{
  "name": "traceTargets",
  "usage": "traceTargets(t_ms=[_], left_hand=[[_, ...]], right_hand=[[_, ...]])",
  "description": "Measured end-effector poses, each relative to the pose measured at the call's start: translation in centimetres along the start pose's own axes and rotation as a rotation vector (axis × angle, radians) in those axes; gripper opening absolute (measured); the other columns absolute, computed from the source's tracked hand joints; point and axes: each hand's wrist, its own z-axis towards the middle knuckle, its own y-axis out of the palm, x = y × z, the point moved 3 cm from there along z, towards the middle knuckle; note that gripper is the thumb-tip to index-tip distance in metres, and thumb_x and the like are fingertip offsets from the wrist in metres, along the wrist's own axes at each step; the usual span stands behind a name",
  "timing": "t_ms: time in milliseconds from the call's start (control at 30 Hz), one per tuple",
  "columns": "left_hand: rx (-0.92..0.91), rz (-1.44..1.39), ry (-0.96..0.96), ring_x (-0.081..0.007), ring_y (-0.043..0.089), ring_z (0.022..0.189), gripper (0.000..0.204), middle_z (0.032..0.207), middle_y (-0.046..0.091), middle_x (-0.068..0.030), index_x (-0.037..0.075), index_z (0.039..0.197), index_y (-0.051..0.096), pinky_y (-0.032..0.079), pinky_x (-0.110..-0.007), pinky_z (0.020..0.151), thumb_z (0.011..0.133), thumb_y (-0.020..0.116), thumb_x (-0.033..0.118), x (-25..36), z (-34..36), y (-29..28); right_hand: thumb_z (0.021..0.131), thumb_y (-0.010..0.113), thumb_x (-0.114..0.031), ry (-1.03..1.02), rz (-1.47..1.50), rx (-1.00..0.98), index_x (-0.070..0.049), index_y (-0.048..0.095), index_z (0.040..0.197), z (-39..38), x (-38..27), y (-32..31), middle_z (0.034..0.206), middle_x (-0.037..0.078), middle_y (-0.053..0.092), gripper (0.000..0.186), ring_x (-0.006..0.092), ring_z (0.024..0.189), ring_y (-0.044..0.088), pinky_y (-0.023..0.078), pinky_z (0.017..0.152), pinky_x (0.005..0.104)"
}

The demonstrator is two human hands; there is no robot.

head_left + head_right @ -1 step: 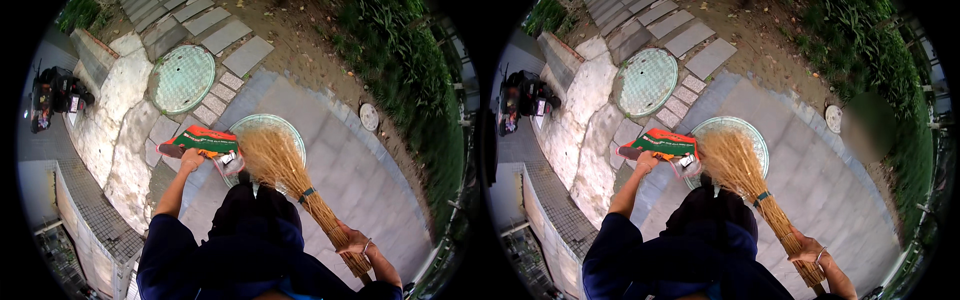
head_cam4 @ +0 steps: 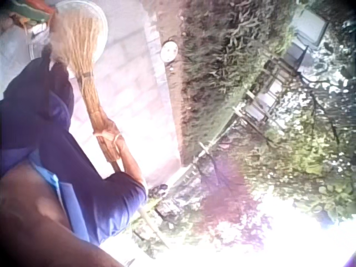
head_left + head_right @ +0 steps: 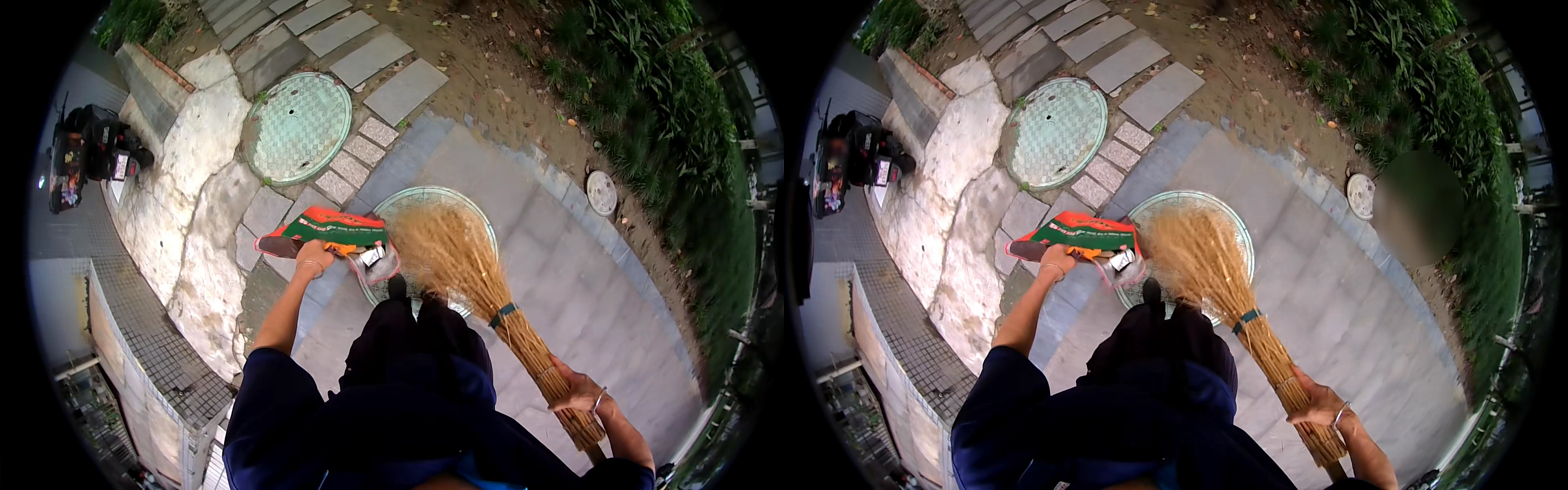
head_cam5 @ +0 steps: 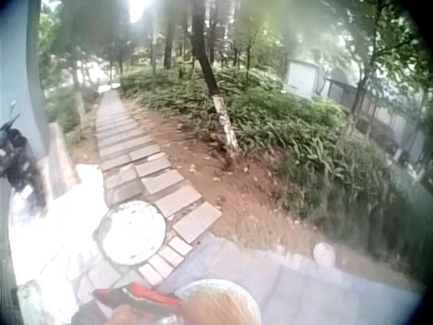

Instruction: The person sweeps an outdoor tiled walkway and a stone path using a large bundle of straw and a handheld dustpan.

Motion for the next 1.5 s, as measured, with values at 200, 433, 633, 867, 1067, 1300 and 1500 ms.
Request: traceTargets(t_ms=[200,433,633,867,1067,1300,1500], left_hand=[[-0.036,-0.028,-0.011,-0.0367,0.057,0.086,0.031,0.089,0.059,-0.0216,0.007,0.094,0.062,0.045,-0.042,0.074,0.066,0.053,0.018,0.7,-0.2,-0.2],[0.004,0.002,-0.016,-0.0368,0.057,0.086,0.029,0.087,0.059,-0.0219,0.006,0.090,0.063,0.045,-0.041,0.076,0.064,0.053,0.017,-0.3,0.1,0.2],[-0.020,-0.010,-0.028,-0.0370,0.057,0.085,0.028,0.086,0.059,-0.0224,0.004,0.088,0.063,0.045,-0.042,0.074,0.064,0.054,0.017,-1.2,0.6,1.4],[-0.020,-0.042,-0.009,-0.0350,0.058,0.081,0.027,0.082,0.060,-0.0194,0.008,0.084,0.064,0.046,-0.039,0.070,0.060,0.064,0.019,1.1,0.7,0.1],[0.020,-0.066,0.113,-0.0356,0.057,0.084,0.038,0.086,0.060,-0.0194,0.011,0.096,0.061,0.046,-0.040,0.071,0.059,0.064,0.018,-2.8,-0.2,1.5],[0.051,-0.264,-0.129,-0.0284,0.060,0.081,0.041,0.091,0.062,-0.0159,0.006,0.101,0.057,0.045,-0.033,0.072,0.061,0.062,0.006,-7.6,-5.7,1.6],[0.032,-0.350,-0.224,-0.0312,0.060,0.084,0.041,0.085,0.061,-0.0188,0.007,0.098,0.058,0.045,-0.035,0.071,0.058,0.066,0.009,-5.5,-10.6,-0.2]], right_hand=[[0.055,0.072,-0.030,-0.194,0.134,0.126,-0.017,0.012,0.138,10.2,2.1,3.0,0.118,0.017,0.050,0.104,0.0296,0.110,0.048,0.037,0.094,0.0320],[0.055,0.071,-0.031,-0.239,-0.058,-0.019,-0.016,0.012,0.138,10.1,0.6,2.2,0.116,0.020,0.051,0.103,0.0302,0.108,0.049,0.039,0.092,0.0322],[0.055,0.073,-0.028,-0.141,-0.029,-0.022,-0.019,0.012,0.138,0.5,1.8,-2.7,0.117,0.018,0.051,0.104,0.0298,0.109,0.049,0.037,0.094,0.0326],[0.056,0.072,-0.029,-0.050,0.007,-0.028,-0.022,0.013,0.138,8.2,1.8,-2.7,0.114,0.017,0.054,0.101,0.0302,0.105,0.052,0.039,0.091,0.0323],[0.055,0.072,-0.026,-0.093,0.039,-0.145,-0.020,0.019,0.137,8.1,1.4,-3.9,0.110,0.017,0.056,0.098,0.0292,0.102,0.053,0.041,0.088,0.0308],[0.054,0.072,-0.019,-0.123,0.285,-0.006,-0.016,0.015,0.138,1.3,4.5,-7.2,0.120,0.015,0.049,0.102,0.0241,0.112,0.046,0.035,0.095,0.0292],[0.054,0.072,-0.023,-0.115,0.239,0.163,-0.015,0.014,0.138,7.5,3.7,-10.1,0.119,0.016,0.050,0.102,0.0263,0.109,0.049,0.037,0.093,0.0296]])
